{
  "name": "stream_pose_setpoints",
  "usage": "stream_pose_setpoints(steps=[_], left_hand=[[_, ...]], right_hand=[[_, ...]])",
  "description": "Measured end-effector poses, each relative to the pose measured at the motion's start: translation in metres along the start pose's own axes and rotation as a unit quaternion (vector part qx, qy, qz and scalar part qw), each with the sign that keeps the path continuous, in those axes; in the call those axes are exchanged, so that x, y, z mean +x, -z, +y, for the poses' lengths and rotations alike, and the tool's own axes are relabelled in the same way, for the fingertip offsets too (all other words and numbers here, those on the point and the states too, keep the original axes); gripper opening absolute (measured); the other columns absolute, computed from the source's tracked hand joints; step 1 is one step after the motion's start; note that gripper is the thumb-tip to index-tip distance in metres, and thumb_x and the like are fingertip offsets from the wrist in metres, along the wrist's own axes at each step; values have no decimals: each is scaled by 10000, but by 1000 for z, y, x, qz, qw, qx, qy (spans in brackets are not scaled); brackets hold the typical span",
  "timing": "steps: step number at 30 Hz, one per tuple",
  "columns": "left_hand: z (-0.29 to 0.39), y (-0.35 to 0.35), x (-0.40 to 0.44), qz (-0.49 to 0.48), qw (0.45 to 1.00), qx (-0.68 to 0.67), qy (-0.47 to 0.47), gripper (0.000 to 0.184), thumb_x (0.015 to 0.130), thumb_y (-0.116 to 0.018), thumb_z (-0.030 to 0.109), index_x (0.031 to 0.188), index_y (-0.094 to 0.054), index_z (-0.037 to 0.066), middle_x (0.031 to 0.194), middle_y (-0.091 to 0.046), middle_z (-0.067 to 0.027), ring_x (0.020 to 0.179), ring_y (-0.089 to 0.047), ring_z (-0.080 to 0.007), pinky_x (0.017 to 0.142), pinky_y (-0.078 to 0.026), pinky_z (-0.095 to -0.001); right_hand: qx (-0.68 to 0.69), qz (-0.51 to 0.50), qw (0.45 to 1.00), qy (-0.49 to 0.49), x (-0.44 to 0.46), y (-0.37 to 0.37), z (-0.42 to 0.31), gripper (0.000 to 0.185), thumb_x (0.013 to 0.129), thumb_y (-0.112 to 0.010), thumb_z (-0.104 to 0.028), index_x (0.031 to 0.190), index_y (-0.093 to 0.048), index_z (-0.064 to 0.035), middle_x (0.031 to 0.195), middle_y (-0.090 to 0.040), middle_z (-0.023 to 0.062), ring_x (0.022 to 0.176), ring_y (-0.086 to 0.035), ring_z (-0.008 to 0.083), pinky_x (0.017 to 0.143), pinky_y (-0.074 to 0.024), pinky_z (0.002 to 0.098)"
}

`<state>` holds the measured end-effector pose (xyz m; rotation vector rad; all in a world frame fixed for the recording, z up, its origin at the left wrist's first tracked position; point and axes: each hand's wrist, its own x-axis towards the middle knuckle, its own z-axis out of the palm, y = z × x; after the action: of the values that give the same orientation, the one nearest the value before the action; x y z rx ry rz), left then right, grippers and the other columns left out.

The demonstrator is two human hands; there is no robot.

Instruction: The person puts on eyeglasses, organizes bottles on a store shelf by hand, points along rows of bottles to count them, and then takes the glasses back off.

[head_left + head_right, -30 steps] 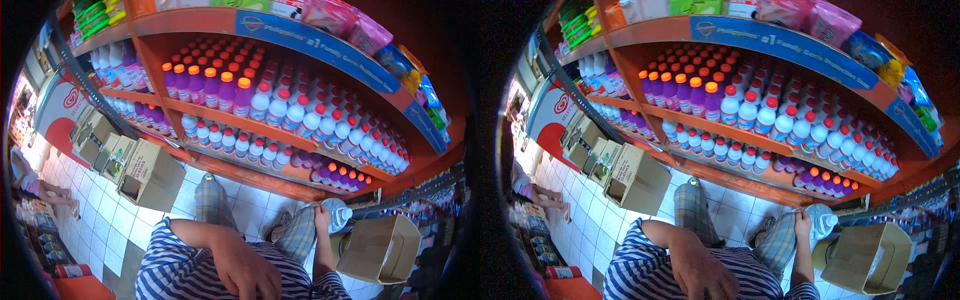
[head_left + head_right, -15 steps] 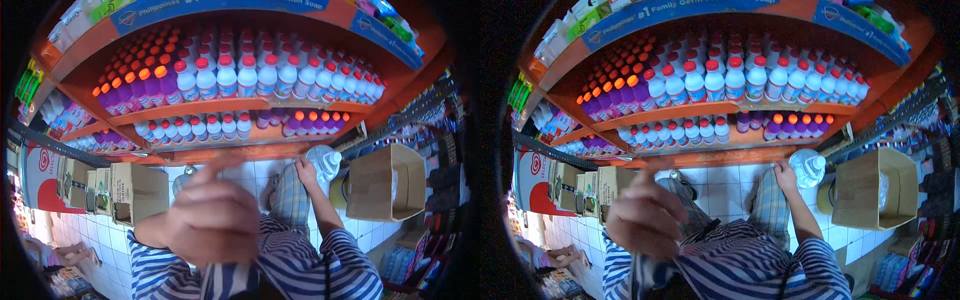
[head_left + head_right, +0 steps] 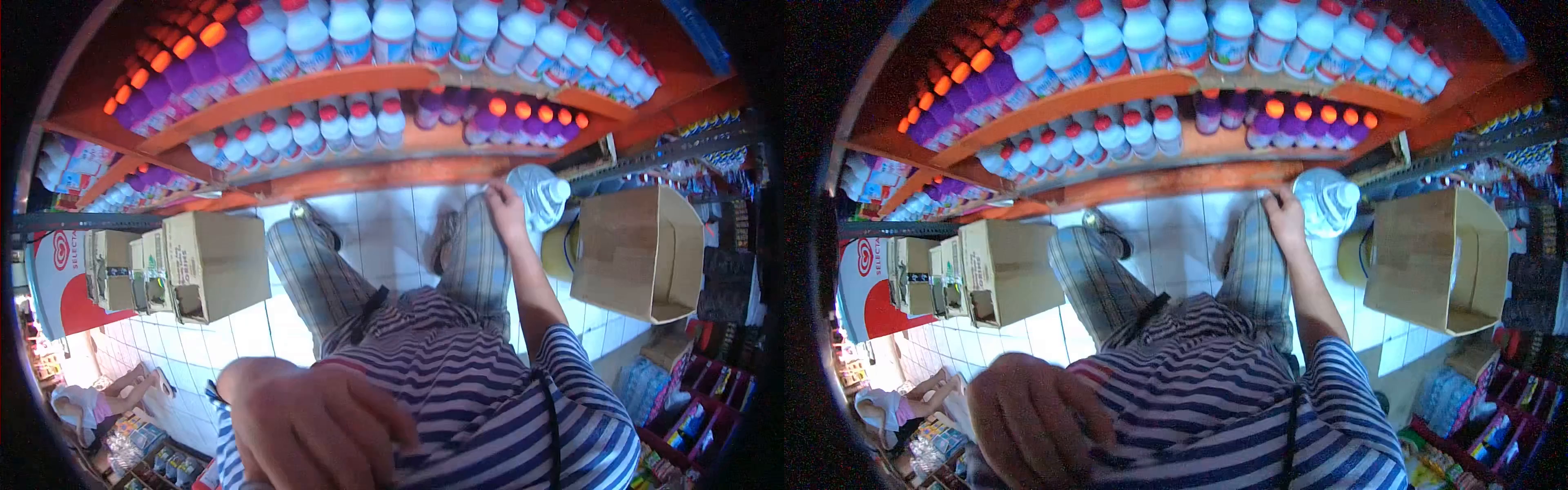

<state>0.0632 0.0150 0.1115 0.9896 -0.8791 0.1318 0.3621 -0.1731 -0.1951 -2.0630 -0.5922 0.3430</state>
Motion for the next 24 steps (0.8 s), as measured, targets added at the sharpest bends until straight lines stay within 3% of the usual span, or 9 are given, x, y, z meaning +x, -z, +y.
stream_pose_setpoints(steps=[2,4,6,8,11,14,17,19,24], left_hand=[[-17,-12,-1,-6,996,-77,-48,230,883,-579,302,1076,-640,194,1036,-581,-72,878,-571,-226,774,-449,-468],[-22,-17,-5,17,996,12,-82,229,885,-579,295,1097,-630,224,1043,-580,-60,841,-583,-219,757,-462,-458],[-23,-16,-6,30,992,76,-91,239,891,-572,285,1124,-615,252,1054,-580,-50,836,-591,-214,752,-469,-456],[-23,-15,-7,44,991,100,-77,259,900,-560,269,1156,-596,276,1070,-579,-41,863,-595,-210,759,-471,-461],[-26,-15,-11,46,985,144,-85,304,902,-559,259,1204,-561,297,1090,-575,-46,894,-599,-205,765,-463,-485],[-32,-15,-15,69,985,134,-83,322,903,-545,182,1219,-552,241,1080,-582,-54,888,-607,-183,780,-486,-448],[-62,-40,-9,252,918,226,-206,168,906,-525,253,1036,-631,264,965,-614,-42,815,-610,-186,670,-473,-362],[-68,-45,-12,300,894,241,-229,157,904,-529,278,996,-656,274,934,-625,-44,788,-609,-186,630,-467,-330],[-76,-29,-24,213,928,200,-232,205,884,-572,312,1073,-644,284,987,-620,-58,791,-600,-190,611,-461,-331]], right_hand=[[133,10,991,18,-11,-2,-49,241,864,-576,-117,1068,-597,8,970,-649,112,905,-607,186,818,-460,286],[275,-54,959,48,-29,6,-134,194,884,-541,-66,1053,-606,4,953,-651,78,903,-595,155,808,-466,278],[293,-107,939,146,-46,22,-197,194,863,-556,-52,1043,-613,-5,950,-650,89,903,-598,159,807,-468,276],[237,-120,873,410,-51,42,-243,141,779,-601,-44,910,-641,-12,884,-652,98,847,-624,233,762,-498,304],[213,-161,790,552,-65,54,-291,134,786,-596,-61,905,-635,-14,874,-649,97,825,-622,235,739,-496,308],[219,-199,750,591,-78,51,-310,131,793,-591,-79,900,-629,-16,863,-646,96,804,-621,236,716,-494,312],[258,-224,737,584,-87,38,-318,129,799,-585,-97,895,-623,-18,853,-642,95,782,-619,238,693,-493,316],[301,-234,732,565,-90,24,-321,130,804,-582,-109,892,-619,-20,846,-640,95,768,-618,239,677,-492,318],[424,-233,706,517,-102,-18,-334,138,815,-573,-138,883,-609,-23,829,-635,94,732,-616,242,639,-489,325]])
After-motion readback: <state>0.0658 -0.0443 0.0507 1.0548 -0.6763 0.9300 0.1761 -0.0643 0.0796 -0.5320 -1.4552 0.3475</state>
